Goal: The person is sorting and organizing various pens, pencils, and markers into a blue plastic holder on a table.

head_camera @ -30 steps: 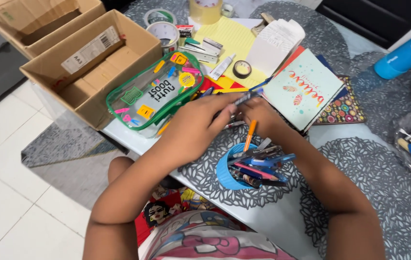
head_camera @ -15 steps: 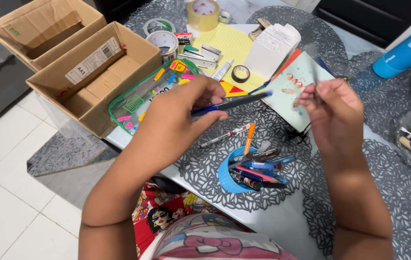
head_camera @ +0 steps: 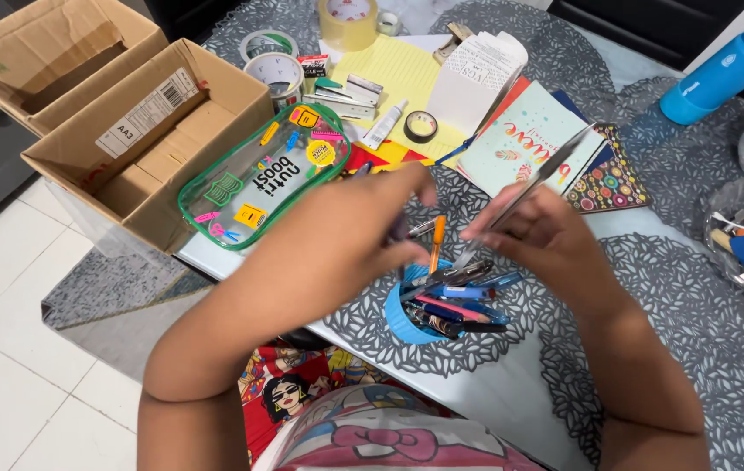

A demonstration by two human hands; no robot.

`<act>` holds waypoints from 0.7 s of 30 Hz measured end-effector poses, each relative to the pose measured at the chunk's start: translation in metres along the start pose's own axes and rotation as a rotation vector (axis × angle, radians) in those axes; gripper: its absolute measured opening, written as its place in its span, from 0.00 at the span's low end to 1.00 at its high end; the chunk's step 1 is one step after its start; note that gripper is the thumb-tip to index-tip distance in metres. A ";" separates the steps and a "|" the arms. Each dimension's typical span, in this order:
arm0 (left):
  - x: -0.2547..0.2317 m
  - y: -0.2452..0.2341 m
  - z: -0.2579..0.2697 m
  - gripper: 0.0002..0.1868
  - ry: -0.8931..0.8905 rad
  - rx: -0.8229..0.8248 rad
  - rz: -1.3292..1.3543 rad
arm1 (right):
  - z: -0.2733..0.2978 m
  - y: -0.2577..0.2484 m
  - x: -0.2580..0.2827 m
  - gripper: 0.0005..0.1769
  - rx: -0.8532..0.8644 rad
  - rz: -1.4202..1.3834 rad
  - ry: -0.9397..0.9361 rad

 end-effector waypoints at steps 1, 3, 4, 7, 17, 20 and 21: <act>0.002 0.006 0.000 0.20 0.050 0.043 0.032 | -0.001 0.001 -0.002 0.15 0.064 0.014 0.029; 0.000 0.013 -0.004 0.20 0.045 0.048 0.020 | 0.001 0.000 -0.013 0.15 0.094 0.023 0.093; -0.001 0.016 -0.005 0.20 0.039 0.052 0.009 | 0.001 0.001 -0.019 0.15 0.125 0.032 0.157; -0.006 0.015 -0.003 0.19 0.098 0.066 0.078 | 0.003 -0.002 -0.022 0.14 0.124 -0.039 0.170; 0.040 0.076 0.003 0.17 0.267 0.145 -0.251 | 0.003 -0.009 -0.022 0.28 0.255 -0.193 -0.034; 0.042 0.077 0.011 0.16 0.176 0.143 -0.201 | 0.006 -0.008 -0.023 0.32 0.176 -0.195 -0.110; 0.045 0.080 0.015 0.17 0.175 0.127 -0.183 | 0.006 -0.003 -0.020 0.32 0.162 -0.012 -0.093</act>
Point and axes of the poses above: each hand's wrist, its own z-axis away from the middle knuckle, its own y-axis out of the palm, x = y × z, the point moved 2 cm from there along -z, towards the middle knuckle, and after that the axes turned 4 degrees about z, right-handed, at the moved point
